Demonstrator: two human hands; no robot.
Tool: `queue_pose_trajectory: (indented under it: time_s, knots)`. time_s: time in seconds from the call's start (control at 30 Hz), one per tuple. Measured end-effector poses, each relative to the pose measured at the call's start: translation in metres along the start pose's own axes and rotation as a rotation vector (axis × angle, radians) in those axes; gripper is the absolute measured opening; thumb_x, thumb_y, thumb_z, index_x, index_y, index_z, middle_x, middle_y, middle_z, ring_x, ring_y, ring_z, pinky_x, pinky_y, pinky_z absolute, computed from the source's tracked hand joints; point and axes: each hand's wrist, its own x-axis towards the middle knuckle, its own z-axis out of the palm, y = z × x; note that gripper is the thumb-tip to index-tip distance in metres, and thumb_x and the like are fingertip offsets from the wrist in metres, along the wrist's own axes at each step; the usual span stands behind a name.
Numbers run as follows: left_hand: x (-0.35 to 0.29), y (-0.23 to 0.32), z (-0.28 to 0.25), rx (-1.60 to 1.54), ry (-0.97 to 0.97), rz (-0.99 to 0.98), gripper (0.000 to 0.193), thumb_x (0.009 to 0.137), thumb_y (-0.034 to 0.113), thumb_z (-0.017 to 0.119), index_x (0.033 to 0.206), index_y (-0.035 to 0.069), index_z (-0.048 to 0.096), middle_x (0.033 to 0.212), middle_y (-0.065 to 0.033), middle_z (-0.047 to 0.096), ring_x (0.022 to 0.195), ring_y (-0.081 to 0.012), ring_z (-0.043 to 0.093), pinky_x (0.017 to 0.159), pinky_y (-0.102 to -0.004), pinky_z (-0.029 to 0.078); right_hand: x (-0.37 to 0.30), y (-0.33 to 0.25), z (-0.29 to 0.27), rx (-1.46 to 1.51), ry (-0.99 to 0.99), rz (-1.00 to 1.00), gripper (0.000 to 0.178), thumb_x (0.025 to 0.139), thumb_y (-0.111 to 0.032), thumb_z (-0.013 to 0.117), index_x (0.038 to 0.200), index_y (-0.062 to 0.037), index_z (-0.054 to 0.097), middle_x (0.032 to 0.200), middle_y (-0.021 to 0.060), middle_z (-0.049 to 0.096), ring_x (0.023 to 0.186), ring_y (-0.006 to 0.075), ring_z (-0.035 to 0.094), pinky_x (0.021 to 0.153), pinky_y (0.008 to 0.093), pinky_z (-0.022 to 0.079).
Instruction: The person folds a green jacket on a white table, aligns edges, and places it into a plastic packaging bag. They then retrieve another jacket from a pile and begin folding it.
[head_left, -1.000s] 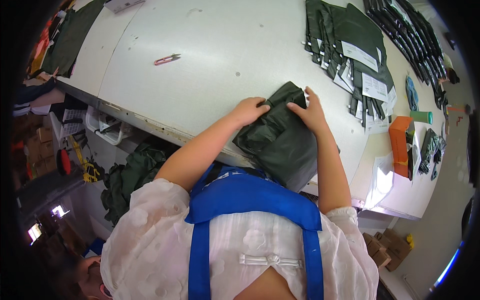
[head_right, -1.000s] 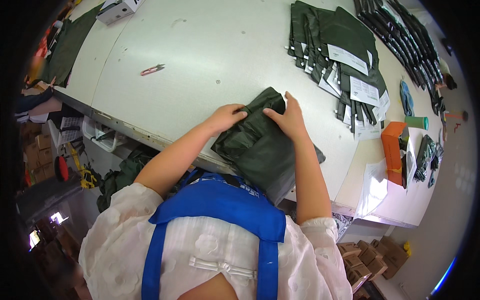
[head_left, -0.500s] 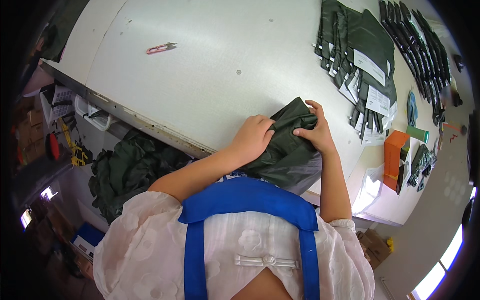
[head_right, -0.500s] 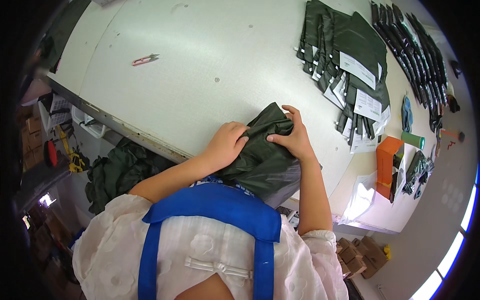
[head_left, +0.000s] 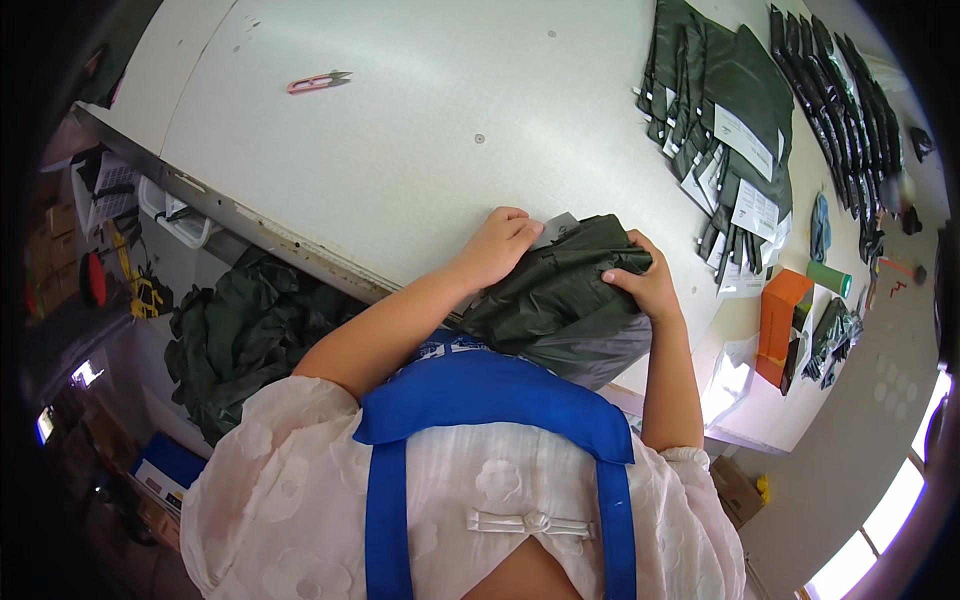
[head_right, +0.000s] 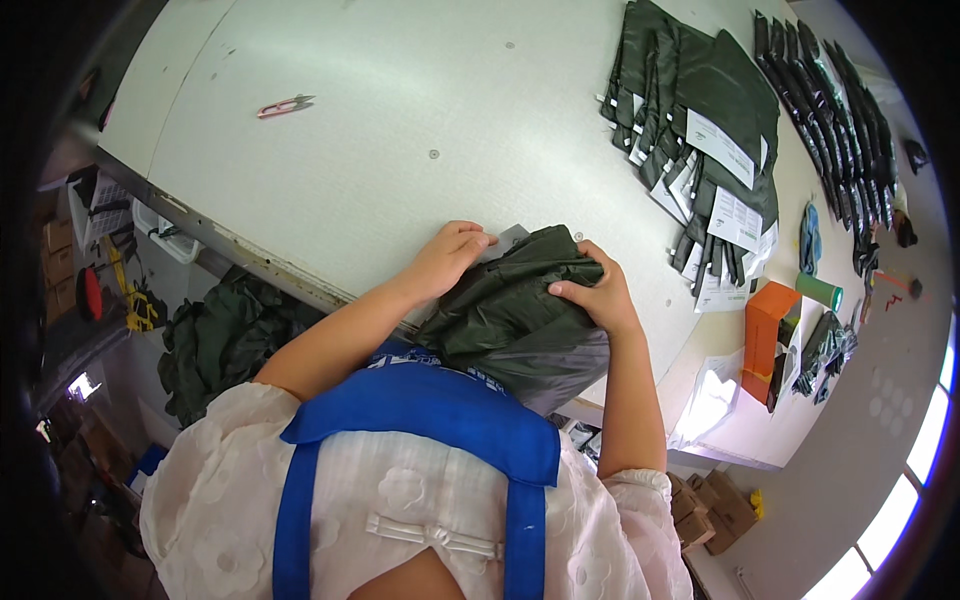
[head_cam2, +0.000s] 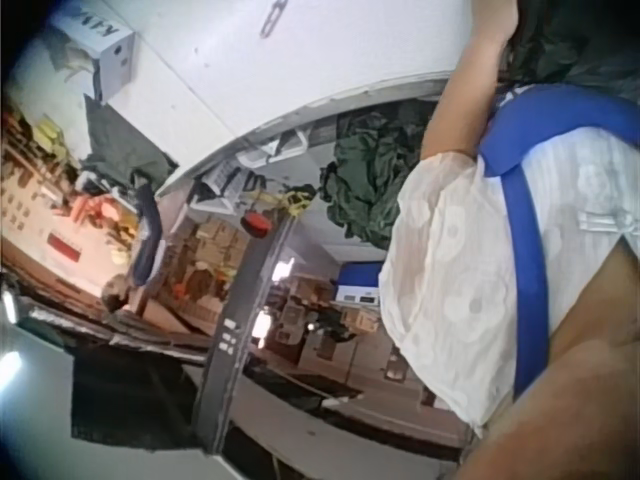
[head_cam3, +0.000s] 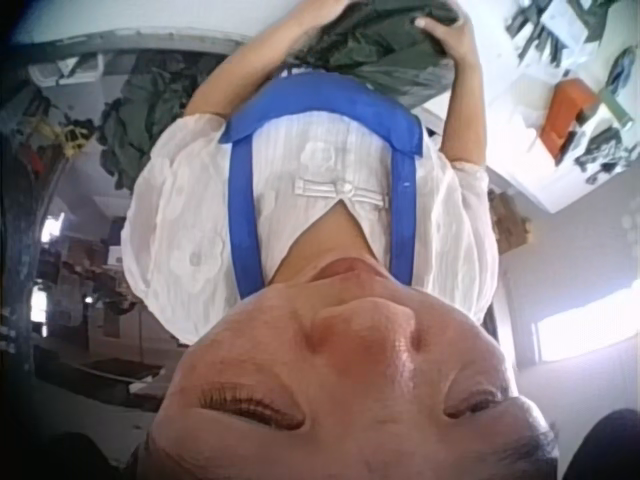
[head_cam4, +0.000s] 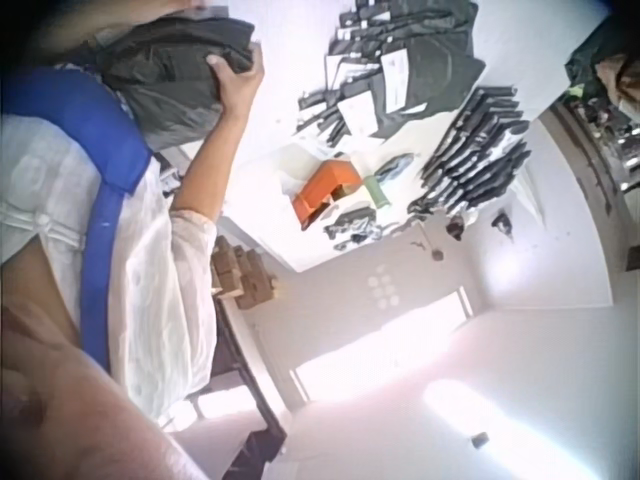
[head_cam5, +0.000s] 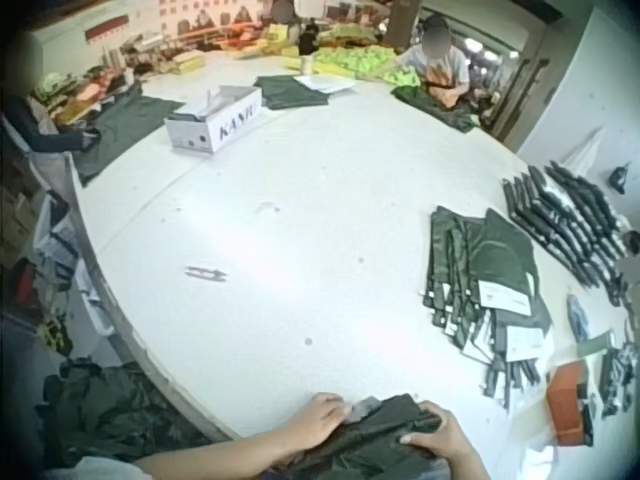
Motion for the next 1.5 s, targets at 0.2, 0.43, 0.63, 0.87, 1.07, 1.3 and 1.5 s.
queue_pose_trajectory:
  time_s: [0.2, 0.43, 0.63, 0.87, 1.07, 1.3, 1.5]
  knots:
    - [0.006, 0.024, -0.001, -0.147, -0.090, -0.102, 0.010, 0.086, 0.006, 0.058, 0.094, 0.003, 0.063, 0.083, -0.0081, 0.064, 0.079, -0.0176, 0.061, 0.072, -0.0315, 0.047, -0.021, -0.010, 0.002, -0.009, 0.024, -0.080, 0.039, 0.065, -0.003, 0.082, 0.099, -0.0025, 0.062, 0.092, 0.0023, 0.062, 0.089, 0.0109, 0.055, 0.084, 0.0254, 0.044]
    - [-0.011, 0.203, -0.060, 0.227, 0.078, 0.804, 0.016, 0.079, -0.003, 0.060, 0.091, 0.005, 0.066, 0.083, -0.0085, 0.063, 0.073, -0.0265, 0.060, 0.065, -0.0306, 0.049, -0.075, -0.111, -0.010, -0.552, 0.440, -0.998, 0.038, 0.061, -0.007, 0.083, 0.093, -0.0036, 0.062, 0.094, 0.0134, 0.064, 0.102, 0.0350, 0.058, 0.091, 0.0440, 0.044]
    - [-0.056, 0.192, -0.025, 0.749, -0.036, 1.127, 0.020, 0.074, 0.010, 0.060, 0.092, 0.002, 0.065, 0.086, -0.0066, 0.061, 0.079, -0.0226, 0.061, 0.065, -0.0322, 0.049, -0.085, 0.003, 0.001, -0.772, 0.609, -1.056, 0.036, 0.068, 0.008, 0.067, 0.100, -0.0056, 0.057, 0.121, 0.0141, 0.057, 0.118, 0.0340, 0.052, 0.099, 0.0441, 0.042]
    - [-0.044, 0.079, 0.015, 0.918, -0.025, 0.900, 0.029, 0.076, 0.013, 0.058, 0.104, 0.005, 0.062, 0.099, -0.0045, 0.060, 0.095, -0.0228, 0.055, 0.078, -0.0360, 0.045, -0.074, 0.068, 0.037, -0.802, 0.614, -0.388, 0.035, 0.073, 0.009, 0.055, 0.106, -0.0054, 0.057, 0.117, 0.0142, 0.058, 0.116, 0.0338, 0.050, 0.094, 0.0425, 0.042]
    - [-0.015, 0.068, 0.005, 1.052, -0.028, 0.709, 0.016, 0.070, 0.010, 0.061, 0.086, 0.008, 0.062, 0.084, -0.0035, 0.055, 0.086, -0.0239, 0.053, 0.073, -0.0362, 0.043, -0.068, 0.033, 0.089, -0.685, 0.479, -0.736, 0.031, 0.073, 0.012, 0.055, 0.101, -0.0008, 0.060, 0.104, 0.0154, 0.061, 0.095, 0.0343, 0.059, 0.083, 0.0398, 0.048]
    - [-0.013, 0.074, 0.009, 0.872, 0.073, 0.844, 0.011, 0.071, 0.010, 0.061, 0.082, 0.010, 0.063, 0.080, -0.0025, 0.055, 0.079, -0.0218, 0.054, 0.070, -0.0342, 0.044, -0.014, 0.017, 0.106, -1.068, 0.298, -0.265, 0.036, 0.084, -0.013, 0.054, 0.118, 0.0009, 0.055, 0.127, 0.0188, 0.053, 0.121, 0.0388, 0.046, 0.102, 0.0547, 0.032]
    - [-0.016, 0.070, 0.015, 0.860, 0.168, 0.864, 0.014, 0.072, 0.011, 0.062, 0.085, 0.014, 0.065, 0.097, -0.0024, 0.057, 0.101, -0.0229, 0.052, 0.093, -0.0451, 0.037, 0.007, 0.037, 0.087, -1.050, 0.443, -0.604, 0.053, 0.081, -0.029, 0.061, 0.130, -0.0126, 0.052, 0.141, 0.0144, 0.044, 0.135, 0.0424, 0.030, 0.108, 0.0570, 0.023]
